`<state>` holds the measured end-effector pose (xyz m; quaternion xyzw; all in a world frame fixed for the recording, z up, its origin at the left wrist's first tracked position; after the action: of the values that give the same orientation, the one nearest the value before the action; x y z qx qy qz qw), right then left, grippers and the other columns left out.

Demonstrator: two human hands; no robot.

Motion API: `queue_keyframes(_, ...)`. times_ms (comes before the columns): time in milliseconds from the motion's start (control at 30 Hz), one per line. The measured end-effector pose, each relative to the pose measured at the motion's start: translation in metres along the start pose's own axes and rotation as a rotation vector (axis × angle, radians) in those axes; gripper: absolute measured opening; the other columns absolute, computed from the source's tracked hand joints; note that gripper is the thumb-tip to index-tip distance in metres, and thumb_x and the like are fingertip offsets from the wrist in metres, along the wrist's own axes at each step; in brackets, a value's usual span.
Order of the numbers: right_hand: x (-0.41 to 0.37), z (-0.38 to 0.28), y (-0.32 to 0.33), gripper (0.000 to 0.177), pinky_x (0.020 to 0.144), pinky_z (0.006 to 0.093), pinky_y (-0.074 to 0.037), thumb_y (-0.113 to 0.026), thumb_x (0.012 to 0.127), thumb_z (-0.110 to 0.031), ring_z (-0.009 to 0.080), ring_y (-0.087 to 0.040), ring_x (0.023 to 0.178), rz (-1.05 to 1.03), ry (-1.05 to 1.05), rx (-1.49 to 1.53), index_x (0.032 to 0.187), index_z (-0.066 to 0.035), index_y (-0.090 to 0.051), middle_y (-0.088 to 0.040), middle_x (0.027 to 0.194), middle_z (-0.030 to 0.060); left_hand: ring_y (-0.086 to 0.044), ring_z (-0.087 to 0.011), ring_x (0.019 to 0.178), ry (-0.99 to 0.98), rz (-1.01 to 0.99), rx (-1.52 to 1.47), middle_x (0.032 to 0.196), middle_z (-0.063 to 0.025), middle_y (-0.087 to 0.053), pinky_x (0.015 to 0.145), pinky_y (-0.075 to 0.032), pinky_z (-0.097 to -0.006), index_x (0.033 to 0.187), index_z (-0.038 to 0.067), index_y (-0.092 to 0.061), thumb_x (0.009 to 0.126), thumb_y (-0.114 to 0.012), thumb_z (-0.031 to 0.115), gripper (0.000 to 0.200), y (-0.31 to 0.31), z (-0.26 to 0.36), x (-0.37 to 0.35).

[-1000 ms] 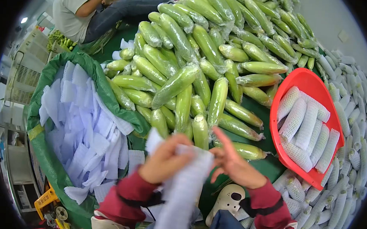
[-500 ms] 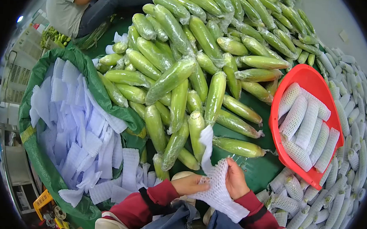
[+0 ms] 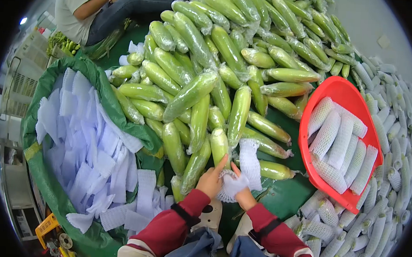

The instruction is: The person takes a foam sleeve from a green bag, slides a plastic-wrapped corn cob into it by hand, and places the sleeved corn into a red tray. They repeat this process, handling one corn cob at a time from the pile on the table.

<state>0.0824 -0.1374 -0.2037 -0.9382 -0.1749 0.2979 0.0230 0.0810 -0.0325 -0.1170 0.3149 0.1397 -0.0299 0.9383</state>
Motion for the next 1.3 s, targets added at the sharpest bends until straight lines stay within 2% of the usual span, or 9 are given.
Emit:
queue_keyframes(133,-0.094,-0.09,0.014,0.038,0.095,0.027,-0.038,-0.038,0.098,-0.016,0.0136,-0.049,0.109,-0.126,0.132,0.381,0.133,0.0,-0.039,-0.052,0.121,0.0096,-0.062,-0.0413,0.07,0.037,-0.135,-0.278,0.078,-0.0269,-0.061,0.063,-0.048,-0.0407,0.14,0.014,-0.036,0.092,-0.05,0.018,0.05,0.028,0.07,-0.035)
queue_keyframes(200,-0.108,-0.099,0.027,0.027,0.087,0.0244,-0.04,-0.039,0.098,-0.013,0.0106,-0.05,0.098,-0.02,0.159,0.327,0.121,-0.002,-0.046,-0.055,0.109,0.0064,-0.06,-0.0179,0.07,0.155,-0.231,-0.322,0.088,-0.0213,-0.063,0.068,-0.047,-0.031,0.133,0.008,-0.046,0.094,-0.048,0.018,0.04,0.027,0.084,-0.041)
queue_keyframes(300,-0.108,-0.081,0.043,0.014,0.073,0.0231,-0.041,-0.042,0.096,-0.011,0.0069,-0.048,0.081,0.179,0.15,0.275,0.099,-0.002,-0.053,-0.057,0.09,0.0024,-0.063,-0.0333,0.068,0.075,-0.084,-0.494,0.077,-0.0231,-0.062,0.063,-0.047,-0.0374,0.115,0.004,-0.059,0.095,-0.049,0.025,0.031,-0.012,0.047,-0.04)
queue_keyframes(567,-0.04,-0.016,0.067,0.022,0.064,0.0259,-0.042,-0.05,0.096,-0.023,0.008,-0.049,0.071,0.253,0.257,0.039,0.096,-0.003,-0.059,-0.057,0.079,-0.0003,-0.051,-0.0069,0.07,0.242,-0.023,-0.622,0.076,-0.0019,-0.062,0.065,-0.044,-0.0258,0.09,-0.003,-0.061,0.098,-0.048,0.029,0.036,-0.058,-0.029,-0.008)
queue_keyframes(800,-0.047,-0.01,0.062,0.022,0.071,0.0244,-0.042,-0.051,0.095,-0.024,0.007,-0.05,0.08,0.283,0.107,0.445,0.096,-0.004,-0.061,-0.058,0.088,-0.001,-0.054,-0.0088,0.072,0.174,-0.141,-0.639,0.08,-0.0057,-0.064,0.066,-0.045,-0.0282,0.094,-0.003,-0.062,0.097,-0.049,0.029,0.035,-0.078,-0.033,0.008)
queue_keyframes(967,-0.045,0.027,0.081,0.022,0.07,0.0238,-0.043,-0.052,0.095,-0.025,0.0059,-0.051,0.078,0.28,0.026,0.409,0.091,-0.005,-0.06,-0.058,0.085,-0.0016,-0.062,-0.0153,0.077,-0.041,-0.083,0.132,0.089,-0.0095,-0.066,0.069,-0.048,-0.0349,0.099,-0.001,-0.062,0.097,-0.046,0.033,0.038,-0.078,-0.009,0.008)
queue_keyframes(1067,-0.065,-0.001,0.086,0.025,0.071,0.0251,-0.043,-0.051,0.095,-0.027,0.0054,-0.05,0.078,0.409,0.052,0.334,0.089,-0.004,-0.06,-0.057,0.083,-0.001,-0.062,-0.0209,0.08,0.141,-0.21,-0.673,0.089,-0.0115,-0.066,0.071,-0.048,-0.0347,0.098,0.001,-0.064,0.097,-0.046,0.034,0.038,-0.119,-0.037,0.002)
queue_keyframes(1133,-0.08,-0.05,0.071,0.025,0.073,0.0268,-0.043,-0.051,0.096,-0.027,0.008,-0.051,0.08,0.298,0.199,0.359,0.099,-0.003,-0.058,-0.058,0.089,0.0003,-0.059,-0.0142,0.076,0.525,-0.298,-1.197,0.085,-0.0047,-0.065,0.068,-0.047,-0.0317,0.095,0.001,-0.064,0.098,-0.045,0.033,0.037,-0.094,0.012,-0.026)
queue_keyframes(1300,-0.088,-0.071,0.081,0.047,0.087,0.0281,-0.043,-0.051,0.095,-0.028,0.0156,-0.054,0.099,0.257,0.089,0.362,0.135,-0.008,-0.037,-0.053,0.115,0.0085,-0.059,-0.0172,0.078,0.127,-0.05,-0.712,0.088,-0.0088,-0.064,0.072,-0.046,-0.03,0.096,-0.001,-0.062,0.095,-0.05,0.023,0.027,-0.033,0.054,-0.006)
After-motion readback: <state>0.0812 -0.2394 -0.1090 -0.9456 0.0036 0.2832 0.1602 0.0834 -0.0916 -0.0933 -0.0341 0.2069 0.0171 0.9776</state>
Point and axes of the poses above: each hand's wrist, its own x-axis towards the middle knuckle, its own y-axis out of the back of the hand, z = x × y, the point moved 10 cm from there along x, towards the middle knuckle
